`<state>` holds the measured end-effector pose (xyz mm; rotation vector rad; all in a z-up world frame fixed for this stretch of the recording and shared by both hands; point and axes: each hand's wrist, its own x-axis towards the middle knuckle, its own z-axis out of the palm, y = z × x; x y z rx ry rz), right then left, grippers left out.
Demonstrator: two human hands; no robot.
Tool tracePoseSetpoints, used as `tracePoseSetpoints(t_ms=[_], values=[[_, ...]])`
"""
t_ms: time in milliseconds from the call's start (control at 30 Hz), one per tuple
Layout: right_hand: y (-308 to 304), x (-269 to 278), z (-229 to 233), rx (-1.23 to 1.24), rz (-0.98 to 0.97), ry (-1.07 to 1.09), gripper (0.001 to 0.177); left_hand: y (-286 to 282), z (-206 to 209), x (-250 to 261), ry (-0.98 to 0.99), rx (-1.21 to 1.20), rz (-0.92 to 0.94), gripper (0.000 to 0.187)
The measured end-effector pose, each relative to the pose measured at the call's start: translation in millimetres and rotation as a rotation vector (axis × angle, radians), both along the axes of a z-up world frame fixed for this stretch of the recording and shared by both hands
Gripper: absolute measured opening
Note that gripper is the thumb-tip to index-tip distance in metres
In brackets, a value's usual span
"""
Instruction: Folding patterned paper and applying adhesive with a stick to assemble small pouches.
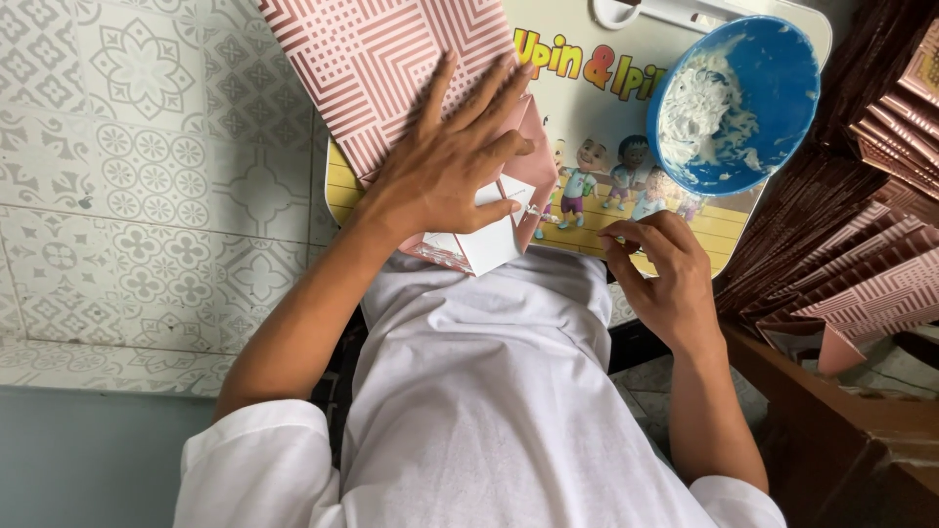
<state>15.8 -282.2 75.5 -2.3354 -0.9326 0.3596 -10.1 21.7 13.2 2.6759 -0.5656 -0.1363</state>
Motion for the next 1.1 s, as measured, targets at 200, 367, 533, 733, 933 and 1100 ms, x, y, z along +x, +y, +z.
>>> tracePoseSetpoints(t_ms=[200, 367, 533, 733, 933, 1100], values=[[3.0, 3.6, 0.5, -0.022, 0.05, -0.012, 0.012, -0.1, 1.9, 0.4, 0.0, -0.011, 0.0, 0.065], [3.1, 3.8, 4.1, 0.005, 0.054, 0.025, 0.011, -0.1, 1.2, 1.1, -0.019, -0.03, -0.003, 0.063], [3.2, 5.5, 1.4, 0.012, 0.042, 0.027, 0.012, -1.3, 6.8, 1.6, 0.002, -0.06, 0.0, 0.056], [-1.2, 8.8, -8.2, -0.061, 0.066, -0.101, 0.015, -1.9, 6.6, 2.4, 0.018, -0.073, 0.003, 0.057], [-6.7, 12.2, -13.2, 0.011, 0.09, -0.115, 0.017, -1.2, 6.5, 2.5, 0.009, -0.083, 0.006, 0.057], [-7.4, 11.0, -14.9, -0.018, 0.11, -0.119, 0.016, -0.5, 5.8, 3.7, 0.028, -0.072, -0.007, 0.058]])
